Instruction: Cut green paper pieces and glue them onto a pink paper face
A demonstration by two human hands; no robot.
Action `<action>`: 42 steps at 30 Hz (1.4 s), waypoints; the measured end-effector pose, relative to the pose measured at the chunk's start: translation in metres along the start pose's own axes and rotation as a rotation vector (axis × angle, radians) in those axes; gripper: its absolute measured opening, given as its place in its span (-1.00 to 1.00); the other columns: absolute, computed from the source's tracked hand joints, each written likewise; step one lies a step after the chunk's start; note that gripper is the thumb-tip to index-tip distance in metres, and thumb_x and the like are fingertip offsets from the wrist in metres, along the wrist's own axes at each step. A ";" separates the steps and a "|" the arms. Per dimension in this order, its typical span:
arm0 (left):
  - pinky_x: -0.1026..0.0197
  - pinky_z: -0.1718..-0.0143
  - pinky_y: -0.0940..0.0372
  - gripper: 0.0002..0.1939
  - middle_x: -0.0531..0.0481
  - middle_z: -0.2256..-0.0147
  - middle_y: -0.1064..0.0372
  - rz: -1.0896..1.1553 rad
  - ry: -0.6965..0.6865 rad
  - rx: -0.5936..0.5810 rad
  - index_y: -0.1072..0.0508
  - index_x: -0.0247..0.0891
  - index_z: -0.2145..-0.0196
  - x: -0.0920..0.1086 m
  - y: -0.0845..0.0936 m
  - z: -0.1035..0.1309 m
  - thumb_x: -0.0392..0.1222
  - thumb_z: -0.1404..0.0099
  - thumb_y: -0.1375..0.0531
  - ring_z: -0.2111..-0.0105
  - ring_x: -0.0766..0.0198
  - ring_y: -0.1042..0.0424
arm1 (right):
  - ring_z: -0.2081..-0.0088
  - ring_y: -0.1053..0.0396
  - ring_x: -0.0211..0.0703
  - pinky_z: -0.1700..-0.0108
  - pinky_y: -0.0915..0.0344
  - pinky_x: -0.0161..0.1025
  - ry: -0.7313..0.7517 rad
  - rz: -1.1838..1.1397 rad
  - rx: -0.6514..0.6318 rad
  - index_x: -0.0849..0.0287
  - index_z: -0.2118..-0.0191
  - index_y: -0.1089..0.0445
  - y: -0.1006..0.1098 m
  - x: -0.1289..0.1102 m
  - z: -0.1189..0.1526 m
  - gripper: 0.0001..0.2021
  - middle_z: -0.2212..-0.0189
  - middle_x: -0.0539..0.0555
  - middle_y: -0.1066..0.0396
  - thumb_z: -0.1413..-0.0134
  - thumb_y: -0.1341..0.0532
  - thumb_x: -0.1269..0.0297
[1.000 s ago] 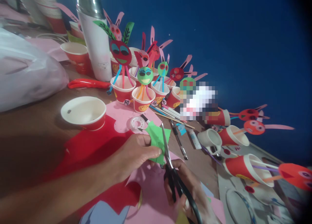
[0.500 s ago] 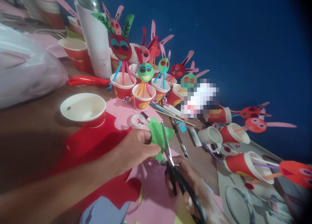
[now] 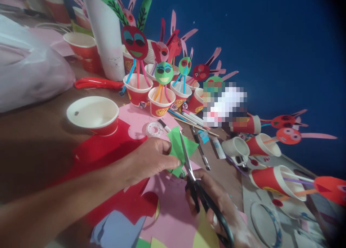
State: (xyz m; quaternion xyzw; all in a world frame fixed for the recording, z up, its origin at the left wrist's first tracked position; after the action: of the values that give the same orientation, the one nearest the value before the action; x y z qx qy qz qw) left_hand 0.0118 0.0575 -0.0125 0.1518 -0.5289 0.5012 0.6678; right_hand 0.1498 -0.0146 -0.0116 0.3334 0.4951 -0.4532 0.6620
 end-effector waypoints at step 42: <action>0.23 0.46 -0.30 -0.96 0.01 0.63 -0.36 0.027 0.068 -0.073 -0.40 -0.36 0.62 -0.005 0.004 -0.005 -0.33 0.09 -0.20 0.60 0.34 -0.33 | 0.55 -0.10 -0.32 0.53 -0.02 -0.36 -0.182 0.072 -0.033 0.15 0.29 -0.21 0.014 0.001 0.004 -0.39 0.57 -0.07 -0.23 0.36 -0.25 -0.27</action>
State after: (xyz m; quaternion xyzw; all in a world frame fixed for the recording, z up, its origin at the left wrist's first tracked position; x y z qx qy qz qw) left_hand 0.0119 0.0609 -0.0201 0.1033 -0.5258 0.4955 0.6836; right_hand 0.1645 -0.0137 -0.0117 0.2973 0.4280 -0.4493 0.7256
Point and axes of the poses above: each hand's wrist, its own z-axis away from the middle knuckle, its own y-axis out of the back of the hand, x = y × z, the point moved 5 cm from there along -z, towards the middle knuckle
